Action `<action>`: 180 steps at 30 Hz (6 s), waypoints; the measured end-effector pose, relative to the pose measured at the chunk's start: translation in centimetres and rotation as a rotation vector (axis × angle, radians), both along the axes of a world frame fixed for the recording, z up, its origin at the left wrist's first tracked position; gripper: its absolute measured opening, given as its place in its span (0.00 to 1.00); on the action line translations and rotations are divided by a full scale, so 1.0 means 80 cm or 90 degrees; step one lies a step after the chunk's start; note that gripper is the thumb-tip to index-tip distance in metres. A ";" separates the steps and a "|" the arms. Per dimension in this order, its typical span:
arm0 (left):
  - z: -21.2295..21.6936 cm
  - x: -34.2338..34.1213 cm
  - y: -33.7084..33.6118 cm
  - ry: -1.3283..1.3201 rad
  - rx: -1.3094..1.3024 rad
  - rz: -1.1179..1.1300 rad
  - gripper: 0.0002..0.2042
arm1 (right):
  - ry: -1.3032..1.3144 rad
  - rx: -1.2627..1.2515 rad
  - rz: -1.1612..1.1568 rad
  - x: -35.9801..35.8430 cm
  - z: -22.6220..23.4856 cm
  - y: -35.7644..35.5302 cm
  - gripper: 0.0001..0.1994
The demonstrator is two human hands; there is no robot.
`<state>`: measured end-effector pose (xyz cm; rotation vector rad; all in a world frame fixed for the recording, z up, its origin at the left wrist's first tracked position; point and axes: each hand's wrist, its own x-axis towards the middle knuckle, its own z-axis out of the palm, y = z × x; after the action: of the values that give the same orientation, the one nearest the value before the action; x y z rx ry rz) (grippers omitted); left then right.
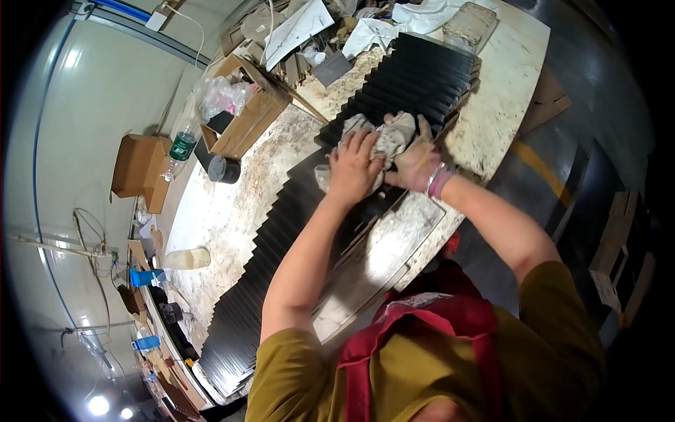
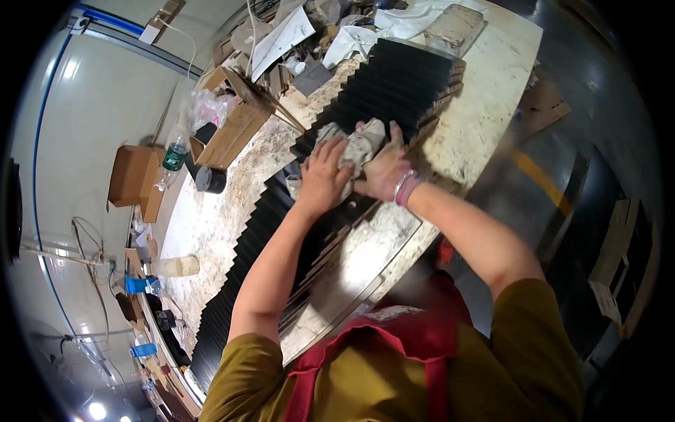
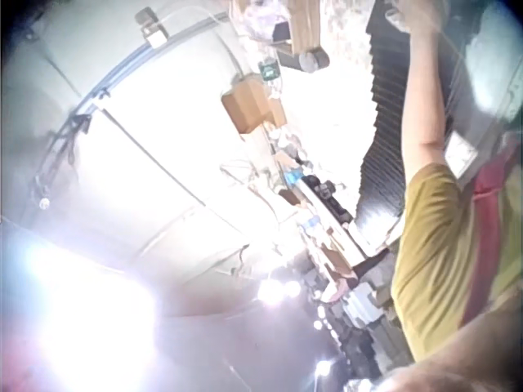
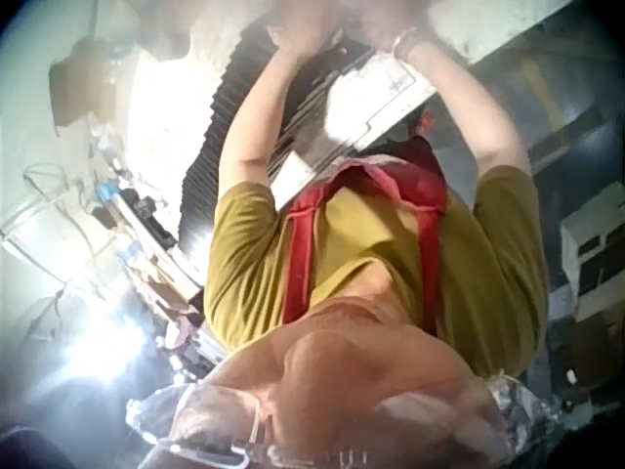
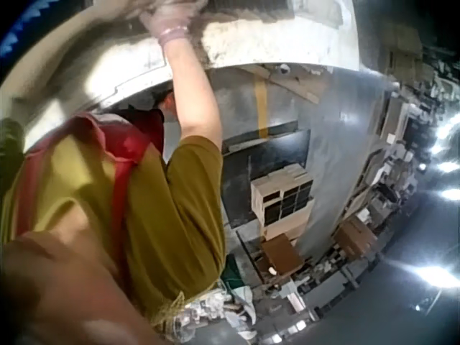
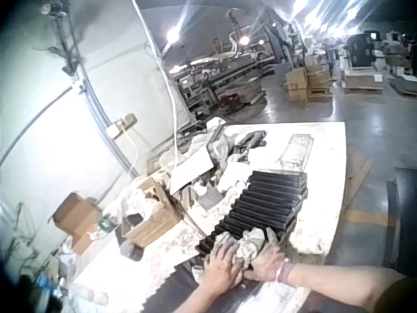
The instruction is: The person cleans a long, corrugated black machine component by applying a liquid from a bottle and wiping the surfaces with a cloth.
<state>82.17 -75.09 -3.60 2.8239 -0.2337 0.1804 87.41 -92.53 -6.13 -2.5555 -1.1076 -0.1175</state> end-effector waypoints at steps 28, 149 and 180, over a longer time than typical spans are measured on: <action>0.004 0.174 0.152 0.012 0.070 0.184 0.14 | -0.011 -0.088 -0.024 -0.005 0.032 0.011 0.42; 0.082 0.238 -0.083 -0.151 -0.526 0.196 0.20 | 0.388 0.279 0.069 0.348 0.058 -0.179 0.30; 0.050 0.271 -0.054 -0.161 0.072 0.195 0.17 | 0.196 0.153 0.079 0.364 -0.025 -0.133 0.24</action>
<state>103.82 -79.41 0.38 2.9306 0.1427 0.6100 116.54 -103.16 -8.12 -2.1971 -1.0565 0.1604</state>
